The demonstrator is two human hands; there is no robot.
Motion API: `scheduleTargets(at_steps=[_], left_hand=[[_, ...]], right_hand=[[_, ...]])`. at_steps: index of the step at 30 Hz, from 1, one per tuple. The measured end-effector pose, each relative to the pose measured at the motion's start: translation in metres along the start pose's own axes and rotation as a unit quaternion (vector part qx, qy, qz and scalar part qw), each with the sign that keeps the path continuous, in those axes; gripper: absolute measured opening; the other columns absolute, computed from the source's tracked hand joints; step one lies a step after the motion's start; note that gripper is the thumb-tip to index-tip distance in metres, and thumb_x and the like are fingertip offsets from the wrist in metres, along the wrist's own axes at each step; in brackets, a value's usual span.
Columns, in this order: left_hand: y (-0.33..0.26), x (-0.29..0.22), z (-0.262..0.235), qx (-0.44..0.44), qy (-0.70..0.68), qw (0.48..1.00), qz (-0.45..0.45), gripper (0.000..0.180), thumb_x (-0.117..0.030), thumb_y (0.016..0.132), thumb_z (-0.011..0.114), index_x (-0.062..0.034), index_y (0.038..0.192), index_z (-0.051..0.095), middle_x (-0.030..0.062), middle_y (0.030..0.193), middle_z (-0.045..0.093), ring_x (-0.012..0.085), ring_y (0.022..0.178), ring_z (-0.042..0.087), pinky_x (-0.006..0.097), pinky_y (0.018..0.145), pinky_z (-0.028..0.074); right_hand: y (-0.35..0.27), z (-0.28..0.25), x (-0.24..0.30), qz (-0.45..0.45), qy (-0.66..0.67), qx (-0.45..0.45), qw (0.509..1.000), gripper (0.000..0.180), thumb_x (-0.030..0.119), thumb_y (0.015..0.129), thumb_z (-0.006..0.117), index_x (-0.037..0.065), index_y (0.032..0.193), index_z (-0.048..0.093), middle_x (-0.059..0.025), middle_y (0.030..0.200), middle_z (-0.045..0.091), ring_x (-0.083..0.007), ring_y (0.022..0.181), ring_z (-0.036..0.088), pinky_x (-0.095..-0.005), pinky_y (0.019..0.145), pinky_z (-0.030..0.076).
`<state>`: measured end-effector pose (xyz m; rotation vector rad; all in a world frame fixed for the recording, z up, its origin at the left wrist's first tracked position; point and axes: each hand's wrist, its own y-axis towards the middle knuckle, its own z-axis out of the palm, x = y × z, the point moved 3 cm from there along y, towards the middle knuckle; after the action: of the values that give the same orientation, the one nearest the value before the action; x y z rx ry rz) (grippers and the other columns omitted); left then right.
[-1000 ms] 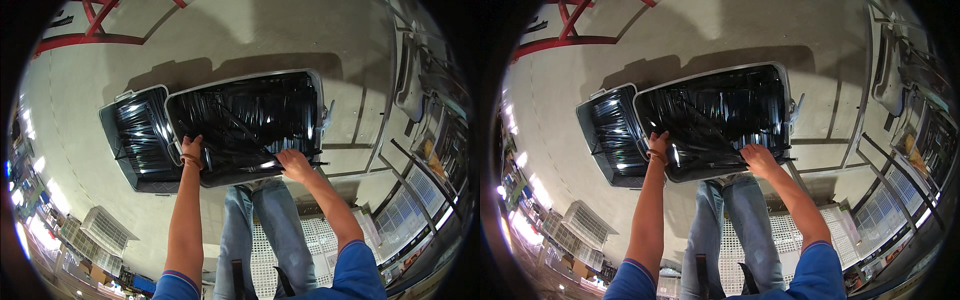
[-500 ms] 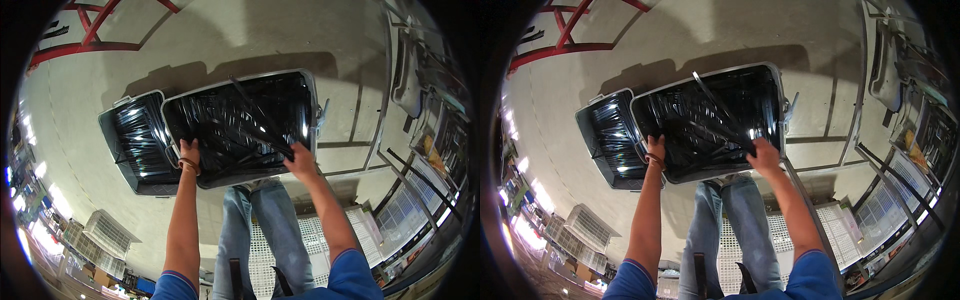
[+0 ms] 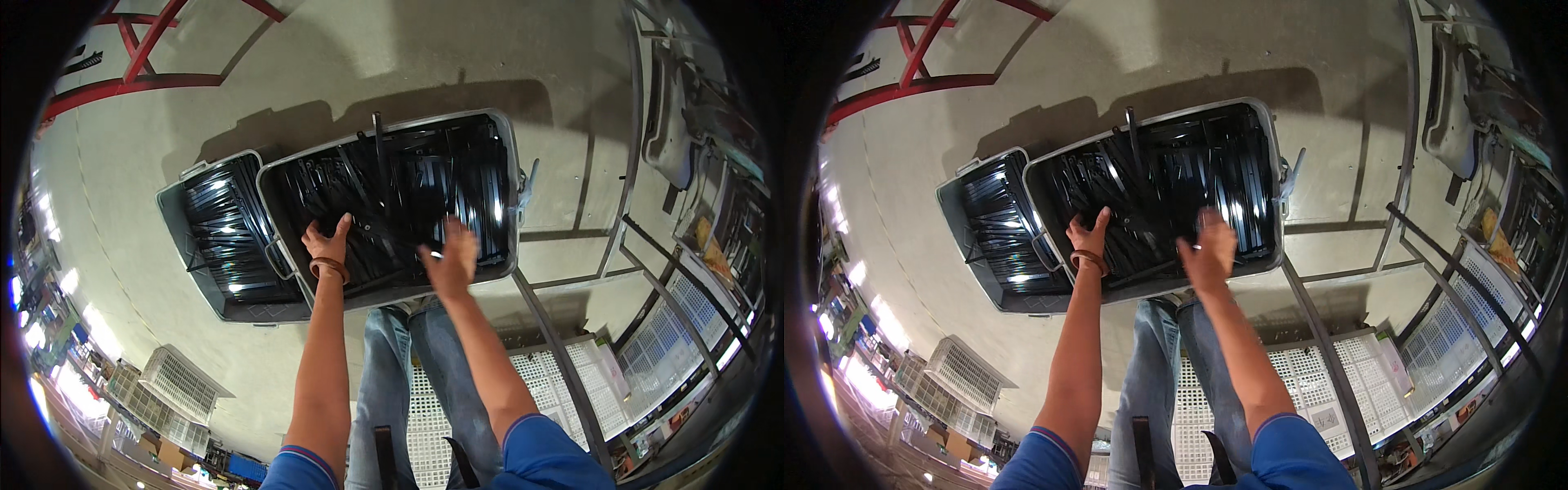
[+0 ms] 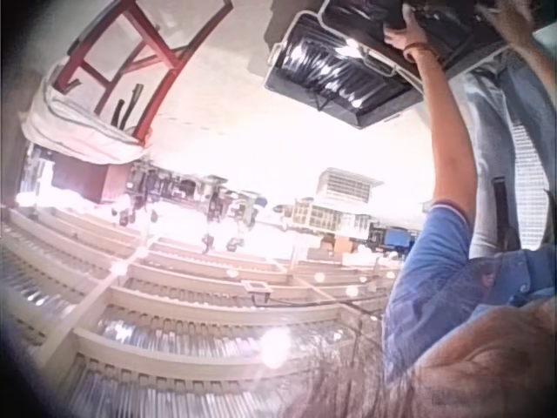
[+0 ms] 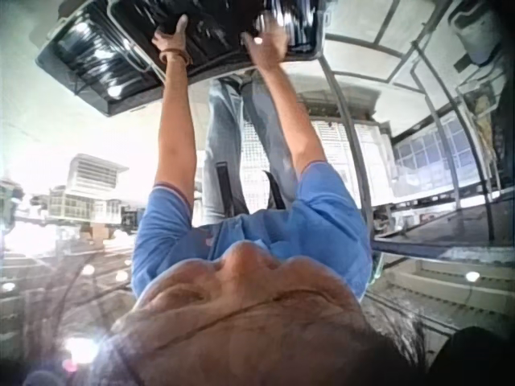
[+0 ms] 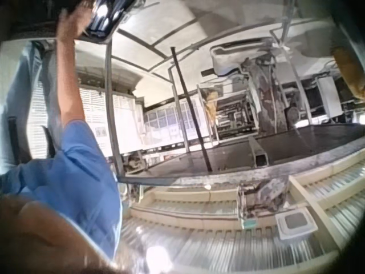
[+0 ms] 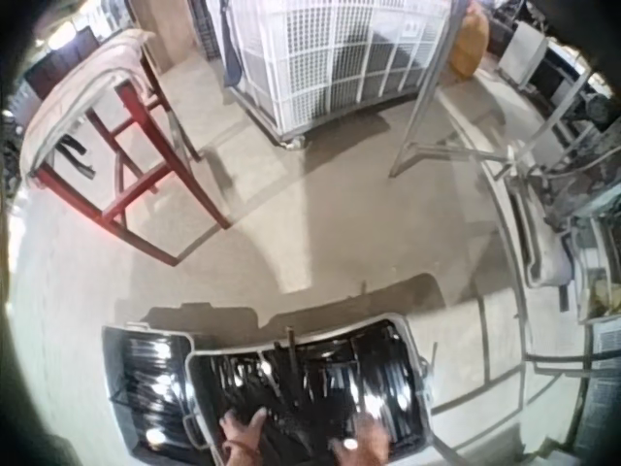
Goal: The person assembles black plastic tripod legs by inserting them into a central hub and tightening them with a machine. The person then places the assembled tripods into a white basket and later transfers them into a cardboard box.
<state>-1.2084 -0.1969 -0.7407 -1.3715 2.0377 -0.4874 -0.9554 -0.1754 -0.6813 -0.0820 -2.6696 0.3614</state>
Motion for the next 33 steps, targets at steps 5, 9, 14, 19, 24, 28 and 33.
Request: scheduleTargets(at_steps=[5, 9, 14, 19, 24, 28, 33], left_hand=[[-0.017, 0.015, 0.026, 0.036, -0.09, 0.994, 0.06, 0.103, -0.057, 0.057, 0.082, 0.0047, 0.13, 0.041, 0.0238, 0.124, 0.043, 0.0375, 0.114, 0.047, 0.043, 0.095, 0.042], [-0.046, 0.005, 0.054, -0.013, -0.028, 0.989, 0.147, 0.108, -0.058, 0.056, 0.082, 0.0062, 0.131, 0.037, 0.0264, 0.123, 0.043, 0.0425, 0.114, 0.045, 0.046, 0.096, 0.041], [-0.045, -0.032, 0.042, 0.019, -0.018, 0.992, 0.127, 0.103, -0.054, 0.058, 0.082, 0.0024, 0.133, 0.037, 0.0226, 0.127, 0.042, 0.0397, 0.117, 0.045, 0.044, 0.097, 0.042], [-0.041, -0.057, 0.033, 0.055, -0.031, 0.995, 0.079, 0.098, -0.052, 0.06, 0.082, 0.0026, 0.132, 0.042, 0.0197, 0.126, 0.048, 0.0344, 0.117, 0.049, 0.039, 0.096, 0.042], [-0.026, -0.058, 0.033, 0.133, -0.077, 0.988, 0.02, 0.096, -0.052, 0.063, 0.082, 0.0057, 0.13, 0.044, 0.0186, 0.122, 0.054, 0.03, 0.116, 0.052, 0.036, 0.096, 0.041], [-0.019, -0.041, 0.038, 0.206, -0.167, 0.963, 0.054, 0.094, -0.052, 0.065, 0.081, 0.0068, 0.128, 0.045, 0.019, 0.122, 0.057, 0.0278, 0.115, 0.053, 0.036, 0.095, 0.042], [0.006, 0.003, 0.051, 0.239, -0.341, 0.908, 0.038, 0.072, -0.036, 0.071, 0.082, 0.0034, 0.122, 0.052, 0.0127, 0.114, 0.062, 0.024, 0.105, 0.058, 0.035, 0.09, 0.046]], right_hand=[[0.037, -0.003, -0.074, 0.067, 0.008, -0.068, 0.995, 0.092, 0.044, 0.071, 0.075, -0.009, 0.134, 0.034, -0.0291, 0.132, 0.041, -0.0429, 0.122, 0.039, -0.0481, 0.103, 0.033], [0.033, 0.024, -0.034, 0.085, -0.027, -0.097, 0.991, 0.098, 0.051, 0.066, 0.077, -0.004, 0.135, 0.036, -0.0265, 0.13, 0.042, -0.0417, 0.12, 0.039, -0.0484, 0.103, 0.033], [0.044, 0.013, -0.019, 0.092, -0.027, -0.042, 0.994, 0.098, 0.048, 0.065, 0.079, -0.003, 0.136, 0.034, -0.0252, 0.126, 0.047, -0.0407, 0.114, 0.047, -0.0467, 0.099, 0.037], [0.04, 0.023, -0.022, 0.117, -0.017, -0.091, 0.989, 0.09, 0.05, 0.066, 0.077, -0.004, 0.129, 0.043, -0.0211, 0.123, 0.047, -0.0386, 0.111, 0.047, -0.0451, 0.091, 0.043], [0.044, 0.047, 0.006, 0.176, -0.022, -0.099, 0.979, 0.09, 0.057, 0.065, 0.074, -0.004, 0.125, 0.047, -0.0198, 0.117, 0.049, -0.038, 0.106, 0.048, -0.0442, 0.088, 0.046], [0.042, 0.064, 0.031, 0.189, 0.017, -0.077, 0.979, 0.085, 0.058, 0.063, 0.076, -0.005, 0.114, 0.051, -0.0177, 0.105, 0.054, -0.0361, 0.099, 0.052, -0.0442, 0.081, 0.048], [0.044, 0.076, 0.055, 0.106, 0.069, -0.088, 0.988, 0.075, 0.059, 0.063, 0.075, -0.003, 0.101, 0.056, -0.0167, 0.093, 0.059, -0.0361, 0.089, 0.057, -0.0435, 0.075, 0.049]])
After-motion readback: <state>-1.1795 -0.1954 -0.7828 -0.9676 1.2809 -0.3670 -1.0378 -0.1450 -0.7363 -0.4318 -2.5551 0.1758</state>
